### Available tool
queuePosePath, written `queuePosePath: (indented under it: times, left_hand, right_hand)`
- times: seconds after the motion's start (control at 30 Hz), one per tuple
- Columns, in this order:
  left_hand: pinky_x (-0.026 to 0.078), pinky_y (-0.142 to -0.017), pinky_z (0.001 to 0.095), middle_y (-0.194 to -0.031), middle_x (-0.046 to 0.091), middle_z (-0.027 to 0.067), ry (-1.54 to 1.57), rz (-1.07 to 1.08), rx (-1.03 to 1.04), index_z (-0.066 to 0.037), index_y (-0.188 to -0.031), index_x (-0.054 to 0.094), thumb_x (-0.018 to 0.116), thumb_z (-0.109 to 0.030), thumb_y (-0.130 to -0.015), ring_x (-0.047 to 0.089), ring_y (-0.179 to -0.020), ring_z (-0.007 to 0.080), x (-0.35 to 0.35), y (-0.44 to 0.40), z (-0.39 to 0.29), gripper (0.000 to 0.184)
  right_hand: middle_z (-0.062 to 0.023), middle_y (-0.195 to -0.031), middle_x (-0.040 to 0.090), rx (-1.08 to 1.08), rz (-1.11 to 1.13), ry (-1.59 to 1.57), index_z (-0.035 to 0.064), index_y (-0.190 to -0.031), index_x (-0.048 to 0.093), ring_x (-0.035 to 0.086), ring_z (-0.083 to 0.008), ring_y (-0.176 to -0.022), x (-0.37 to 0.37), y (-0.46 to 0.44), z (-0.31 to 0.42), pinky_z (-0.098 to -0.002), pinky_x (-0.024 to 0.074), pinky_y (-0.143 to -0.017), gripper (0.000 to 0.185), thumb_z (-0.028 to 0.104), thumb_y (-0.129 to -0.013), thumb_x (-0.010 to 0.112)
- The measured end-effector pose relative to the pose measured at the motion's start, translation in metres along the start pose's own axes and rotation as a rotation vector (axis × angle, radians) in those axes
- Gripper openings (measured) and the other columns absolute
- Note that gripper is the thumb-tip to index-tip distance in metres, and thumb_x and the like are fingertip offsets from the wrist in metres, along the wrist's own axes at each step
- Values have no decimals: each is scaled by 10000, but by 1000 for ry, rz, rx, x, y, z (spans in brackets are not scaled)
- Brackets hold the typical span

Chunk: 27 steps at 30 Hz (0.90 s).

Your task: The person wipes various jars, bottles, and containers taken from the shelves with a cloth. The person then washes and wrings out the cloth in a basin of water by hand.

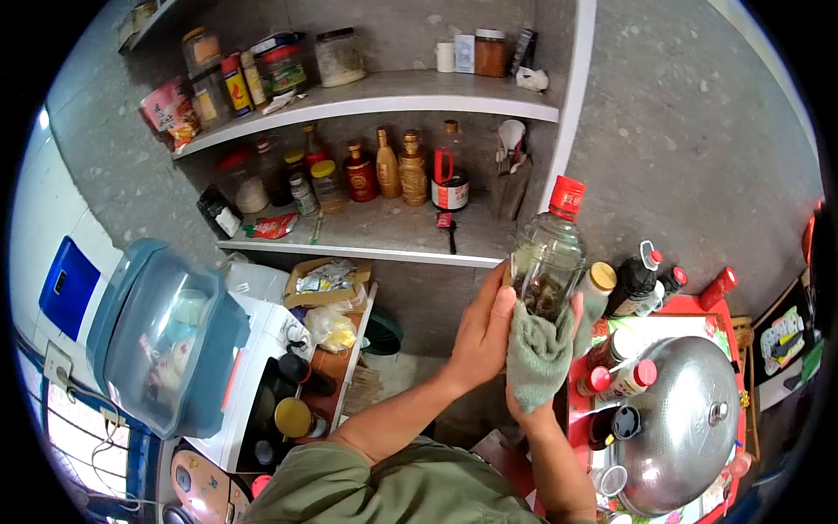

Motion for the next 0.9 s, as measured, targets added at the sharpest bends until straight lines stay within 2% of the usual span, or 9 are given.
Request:
queuePosePath:
  times: [0.07, 0.2, 0.3, 0.4, 0.57, 0.63, 0.7, 0.77, 0.9]
  left_hand:
    - [378, -982, 347, -1268, 516, 180, 0, -28, 45, 29, -1371, 347, 403, -229, -1002, 520, -1147, 265, 2, 4, 0, 453]
    - [337, -1024, 326, -1369, 405, 105, -87, -37, 125, 23, -1397, 286, 503, -238, -969, 430, -1214, 179, -1, 18, 0, 547]
    - [373, -996, 333, -1255, 494, 75, 77, 230, -157, -13, -1354, 372, 782, -282, -751, 492, -1134, 175, -22, 4, -8, 777]
    - [395, -970, 321, -1198, 526, 48, 262, 467, -248, -27, -1312, 435, 773, -230, -732, 504, -1096, 153, -36, -11, -3, 701]
    - [434, -905, 289, -1095, 587, 25, 442, 163, -223, -40, -1212, 508, 716, -187, -753, 542, -1025, 119, -15, 1, -1, 525]
    - [454, -891, 297, -1103, 599, 64, 418, 110, -163, -25, -1226, 497, 721, -128, -745, 570, -995, 128, -13, 6, 14, 540]
    - [456, -924, 337, -1144, 598, 123, 426, 51, -95, 9, -1245, 476, 730, -165, -732, 579, -1046, 191, -4, 7, 13, 598]
    - [444, -981, 382, -1148, 604, 164, 502, 55, -57, 43, -1238, 468, 736, -212, -727, 559, -1150, 265, 1, 6, 15, 631]
    - [481, -854, 308, -1069, 596, 68, 361, 45, -37, -18, -1217, 452, 791, -72, -673, 586, -955, 132, -11, -7, 23, 643]
  right_hand:
    - [-126, -1368, 410, -97, 27, 497, -3, -1435, 204, 429, -188, -1239, -19, -4, -17, -314, 353, -1030, 895, 58, -738, 763]
    - [-106, -1251, 541, 67, 164, 259, -31, -1370, 347, 551, -195, -1116, -30, -18, 1, -309, 420, -979, 749, 62, -729, 724]
    - [-103, -1273, 529, 138, 267, 109, -31, -1343, 396, 547, -207, -1132, -36, -20, 1, -322, 418, -994, 758, 109, -691, 757]
    - [-95, -1245, 556, 267, 420, 188, -40, -1322, 444, 525, -209, -1166, -43, -20, -4, -337, 397, -1021, 766, 121, -652, 777]
    - [-84, -1121, 591, 28, 291, 264, -8, -1248, 517, 555, -172, -1041, -36, -14, -15, -307, 422, -927, 504, 374, -921, 470]
    - [-100, -1154, 594, 301, 58, 98, 24, -1297, 474, 563, -218, -1091, -56, -4, -42, -365, 432, -963, 437, 288, -963, 374]
    - [-111, -1192, 585, 491, -108, -96, 31, -1299, 468, 564, -233, -1108, -50, 0, -40, -384, 440, -967, 433, 287, -965, 363]
    - [-114, -1226, 572, 417, -80, -367, 28, -1275, 484, 573, -241, -1096, -42, 3, -37, -383, 456, -947, 429, 299, -968, 355]
    - [-113, -1219, 571, 581, -79, -333, 22, -1269, 483, 558, -249, -1112, -33, 3, -34, -391, 433, -978, 426, 301, -979, 343]
Point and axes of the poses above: each hand's wrist, its own y-axis away from the middle knuckle, its own x-axis out of the palm, z = x × y, the point moved 2 cm from there along -y, towards the middle knuckle
